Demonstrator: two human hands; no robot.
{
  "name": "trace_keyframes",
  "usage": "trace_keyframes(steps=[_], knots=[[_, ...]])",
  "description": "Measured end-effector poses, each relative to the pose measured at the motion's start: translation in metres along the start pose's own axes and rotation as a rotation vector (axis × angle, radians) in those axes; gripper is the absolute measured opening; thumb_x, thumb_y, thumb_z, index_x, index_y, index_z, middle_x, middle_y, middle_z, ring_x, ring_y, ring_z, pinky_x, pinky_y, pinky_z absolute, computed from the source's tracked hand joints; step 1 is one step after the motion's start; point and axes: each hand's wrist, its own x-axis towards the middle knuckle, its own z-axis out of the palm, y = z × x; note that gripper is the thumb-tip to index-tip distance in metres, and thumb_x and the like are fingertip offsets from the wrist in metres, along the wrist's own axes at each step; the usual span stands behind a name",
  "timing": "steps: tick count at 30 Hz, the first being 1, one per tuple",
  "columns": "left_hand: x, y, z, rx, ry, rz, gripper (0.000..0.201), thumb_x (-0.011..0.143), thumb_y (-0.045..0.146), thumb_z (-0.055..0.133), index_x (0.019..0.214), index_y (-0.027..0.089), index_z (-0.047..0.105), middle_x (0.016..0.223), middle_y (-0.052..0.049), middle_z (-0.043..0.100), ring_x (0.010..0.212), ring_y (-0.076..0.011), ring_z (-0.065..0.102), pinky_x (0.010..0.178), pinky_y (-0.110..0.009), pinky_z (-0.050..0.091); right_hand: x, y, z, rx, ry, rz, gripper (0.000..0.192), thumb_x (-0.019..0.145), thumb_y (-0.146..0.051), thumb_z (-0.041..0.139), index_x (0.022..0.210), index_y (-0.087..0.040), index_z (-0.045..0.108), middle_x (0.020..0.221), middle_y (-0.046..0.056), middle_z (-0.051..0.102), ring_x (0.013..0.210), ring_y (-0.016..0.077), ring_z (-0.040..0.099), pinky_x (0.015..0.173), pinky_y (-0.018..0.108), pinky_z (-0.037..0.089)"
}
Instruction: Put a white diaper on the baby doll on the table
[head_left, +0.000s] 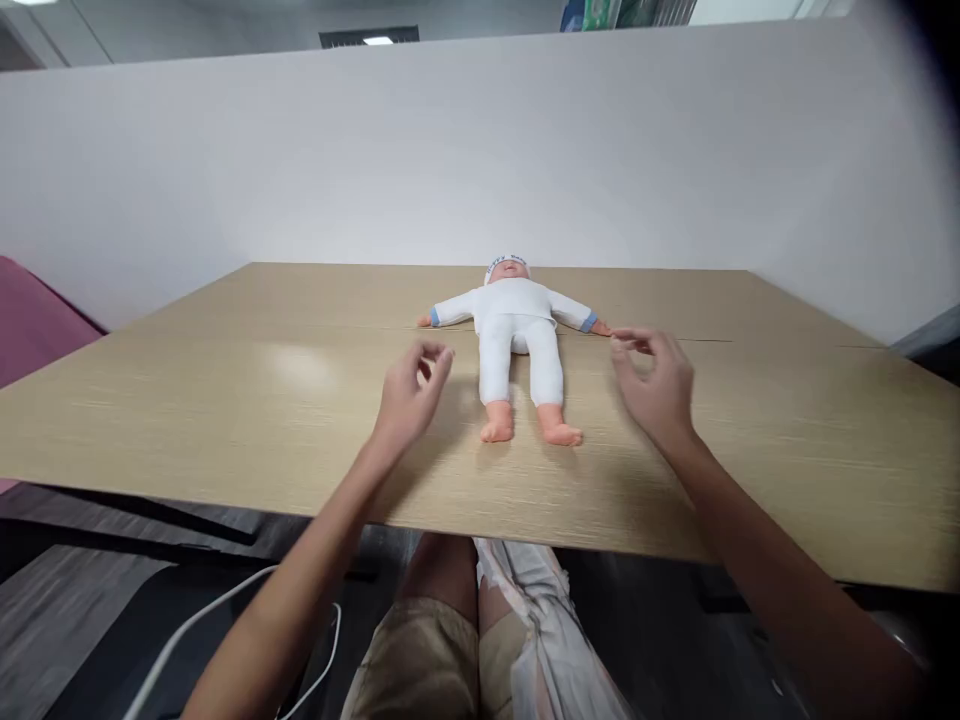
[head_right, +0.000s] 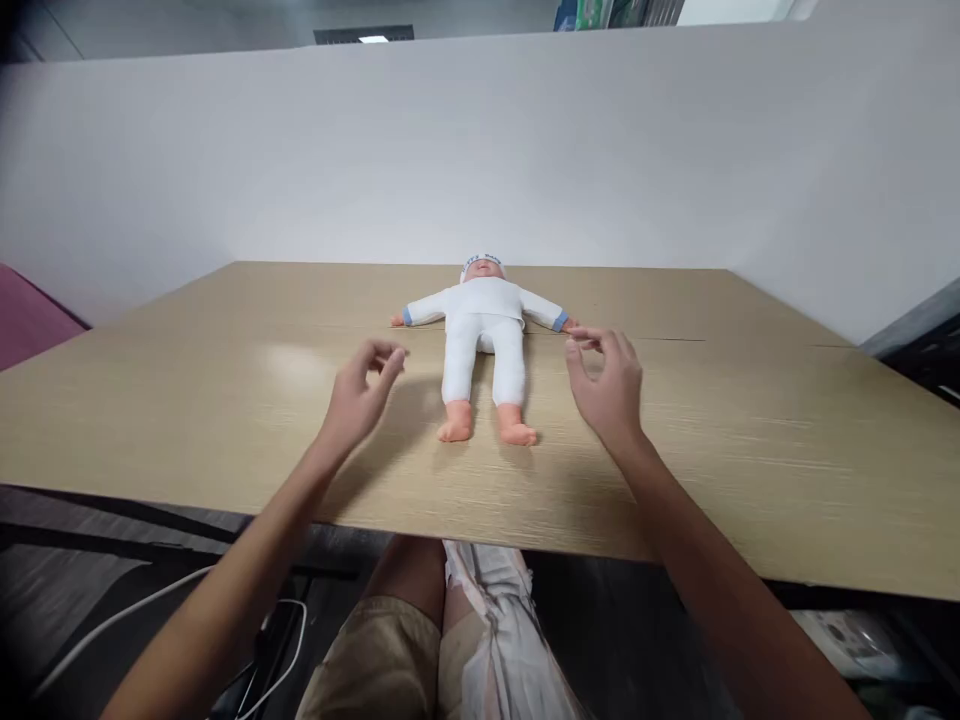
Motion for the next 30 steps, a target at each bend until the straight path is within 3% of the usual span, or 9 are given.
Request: trace_keyframes(steps=[3,6,8,10,15,18,21,25,30], knots=[[-0.102,0.027,-0.009,-0.005,-0.163,0.079,0.046,0.114,0.064,0.045,0.087,0.033,0.065,0.088,-0.011,0.074,0.088,-0.031,0.067,0.088,-0.058,0.055,-0.072,-0.043,-0.053,0.055,0.099,-0.113,0.019,0.108,-0.036,0.057,0.092,-0.031,0.065,0.09,0.009,0.074,0.087,0.0324,0.073,0.086,0.056,0.061],[-0.198,0.019,0.0,0.009,-0.682,0.209,0.054,0.102,0.077,0.045,0.069,0.035,0.054,0.065,-0.011,0.062,0.066,-0.0316,0.055,0.073,-0.062,0.045,-0.157,-0.05,-0.086,0.196,-0.041,-0.407,0.014,0.093,-0.024,0.064,0.083,-0.033,0.06,0.066,0.0,0.065,0.058,0.0293,0.063,0.055,0.05,0.051],[-0.243,0.007,0.013,-0.023,-0.841,0.079,0.054,0.109,0.069,0.047,0.071,0.031,0.049,0.073,-0.011,0.067,0.078,-0.033,0.062,0.08,-0.062,0.048,-0.206,-0.041,-0.091,0.235,-0.241,-0.425,0.013,0.093,-0.026,0.064,0.083,-0.031,0.058,0.065,-0.001,0.065,0.053,0.0265,0.062,0.051,0.047,0.052],[-0.273,-0.005,0.027,-0.097,-0.799,-0.134,0.051,0.116,0.065,0.044,0.08,0.03,0.051,0.086,-0.01,0.073,0.092,-0.0327,0.069,0.093,-0.061,0.051,-0.247,-0.027,-0.088,0.205,-0.368,-0.28,0.017,0.098,-0.02,0.065,0.085,-0.029,0.059,0.068,-0.002,0.066,0.057,0.0236,0.066,0.056,0.044,0.058],[-0.3,-0.025,0.053,-0.113,-0.681,-0.338,0.053,0.115,0.075,0.048,0.088,0.029,0.057,0.1,-0.011,0.078,0.103,-0.0341,0.073,0.1,-0.055,0.051,-0.322,0.008,-0.066,0.17,-0.487,0.189,0.033,0.113,-0.055,0.058,0.094,-0.031,0.071,0.085,0.003,0.077,0.072,0.0261,0.076,0.064,0.042,0.06],[-0.304,-0.03,0.066,-0.01,-0.691,-0.361,0.057,0.114,0.077,0.045,0.095,0.026,0.064,0.108,-0.013,0.082,0.111,-0.0349,0.076,0.101,-0.049,0.052,-0.353,0.021,-0.057,0.149,-0.568,0.511,0.068,0.102,-0.089,0.05,0.098,-0.026,0.073,0.098,0.01,0.081,0.091,0.0298,0.08,0.085,0.044,0.063],[-0.307,-0.031,0.08,0.087,-0.755,-0.405,0.063,0.113,0.078,0.041,0.108,0.023,0.071,0.119,-0.014,0.085,0.119,-0.0388,0.079,0.104,-0.047,0.053,-0.369,0.021,-0.051,0.155,-0.718,0.759,0.092,0.088,-0.105,0.04,0.106,-0.021,0.073,0.109,0.014,0.082,0.107,0.0327,0.079,0.099,0.044,0.059],[-0.311,-0.033,0.098,0.11,-0.841,-0.48,0.069,0.11,0.082,0.037,0.117,0.022,0.071,0.126,-0.018,0.085,0.122,-0.0424,0.08,0.103,-0.048,0.055,-0.371,0.009,-0.044,0.181,-0.779,0.846,0.1,0.083,-0.109,0.037,0.111,-0.02,0.072,0.114,0.015,0.082,0.11,0.0338,0.078,0.101,0.043,0.056],[-0.311,-0.038,0.115,0.056,-0.849,-0.494,0.069,0.107,0.084,0.037,0.11,0.022,0.068,0.118,-0.016,0.084,0.116,-0.038,0.081,0.103,-0.044,0.056,-0.365,0.001,-0.033,0.244,-0.781,0.851,0.106,0.069,-0.116,0.046,0.102,-0.018,0.071,0.109,0.013,0.08,0.109,0.0319,0.074,0.1,0.039,0.053]])
